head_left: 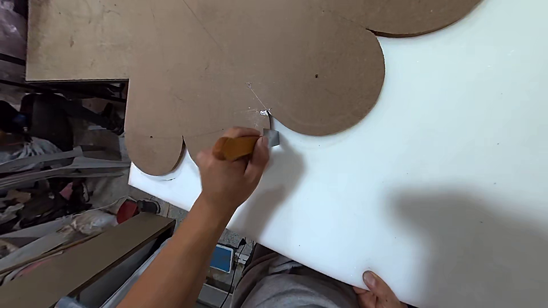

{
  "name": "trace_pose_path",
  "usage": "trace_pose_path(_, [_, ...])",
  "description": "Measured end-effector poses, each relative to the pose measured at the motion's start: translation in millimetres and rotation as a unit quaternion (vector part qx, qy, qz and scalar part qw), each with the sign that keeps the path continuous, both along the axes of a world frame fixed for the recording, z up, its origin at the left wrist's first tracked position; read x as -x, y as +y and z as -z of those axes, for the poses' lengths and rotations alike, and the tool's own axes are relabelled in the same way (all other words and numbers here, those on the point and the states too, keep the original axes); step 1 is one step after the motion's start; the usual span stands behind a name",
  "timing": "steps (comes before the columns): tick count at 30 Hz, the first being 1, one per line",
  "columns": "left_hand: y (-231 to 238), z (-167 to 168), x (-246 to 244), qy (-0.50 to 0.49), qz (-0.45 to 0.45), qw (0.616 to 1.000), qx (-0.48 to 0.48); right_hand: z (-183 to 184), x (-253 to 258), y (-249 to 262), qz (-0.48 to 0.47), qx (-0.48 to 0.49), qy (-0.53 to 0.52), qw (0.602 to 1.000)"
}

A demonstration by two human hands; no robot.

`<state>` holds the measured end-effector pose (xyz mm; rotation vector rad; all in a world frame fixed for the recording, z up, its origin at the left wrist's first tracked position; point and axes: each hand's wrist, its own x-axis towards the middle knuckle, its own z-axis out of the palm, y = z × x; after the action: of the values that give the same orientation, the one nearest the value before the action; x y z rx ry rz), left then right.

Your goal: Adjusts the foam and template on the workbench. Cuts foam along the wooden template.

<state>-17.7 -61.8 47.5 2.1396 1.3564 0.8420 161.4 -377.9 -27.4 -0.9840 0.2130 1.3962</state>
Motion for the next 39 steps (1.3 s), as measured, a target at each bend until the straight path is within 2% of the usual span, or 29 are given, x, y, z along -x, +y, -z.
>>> trace_pose_path(2, [11.1,14.3,-6.1,0.004,-0.020,1.000,0.004,0.3,-0.7,1.1,0.003,-0.005,0.004,1.000])
trace_pose_path(6, [3.2,-17.6,-12.4,-0.012,-0.045,0.998,0.035,0.8,-1.8,0.7,-0.002,-0.012,0.003,1.000])
trace_pose_path(8, [3.1,-7.0,-11.0,-0.034,-0.045,0.998,0.016,0.2,-0.6,-0.1,0.004,-0.012,0.001,1.000])
trace_pose_path(11, [15.9,12.8,-14.3,0.007,-0.051,0.999,0.012,-0.2,-2.1,1.1,-0.001,-0.013,-0.001,1.000])
trace_pose_path(15, [9.7,-22.1,-20.5,0.010,-0.059,0.998,0.025,-2.0,-4.9,1.1,-0.017,-0.015,-0.009,1.000])
trace_pose_path(19, [23.2,6.7,-24.2,0.022,-0.081,0.996,-0.003,-5.1,-5.1,2.9,-0.017,-0.002,-0.016,1.000])
trace_pose_path(24, [15.3,-29.8,-26.8,0.020,-0.065,0.998,0.006,-2.4,-9.2,-1.0,-0.035,-0.001,-0.040,0.999])
trace_pose_path(28, [28.2,-5.1,-21.2,0.067,-0.081,0.994,0.030,0.5,-0.6,3.0,-0.012,0.001,-0.040,0.999])
trace_pose_path(29, [27.3,-14.2,-19.2,0.056,-0.073,0.995,0.043,-0.8,3.2,4.5,0.006,0.008,-0.044,0.999])
trace_pose_path(31, [16.3,-55.7,-0.4,-0.028,-0.036,0.998,0.051,-0.1,12.9,3.2,0.060,0.029,-0.061,0.996])
trace_pose_path(34, [20.9,-108.6,85.2,-0.150,0.011,0.988,0.029,13.9,44.3,1.8,0.144,0.028,-0.065,0.987])
trace_pose_path(36, [47.6,-123.1,108.9,-0.171,0.047,0.984,0.019,25.6,84.4,14.2,0.172,0.005,-0.052,0.984])
trace_pose_path(39, [88.3,-117.6,108.3,-0.123,0.184,0.974,0.040,44.2,154.9,48.1,0.136,-0.049,-0.073,0.987])
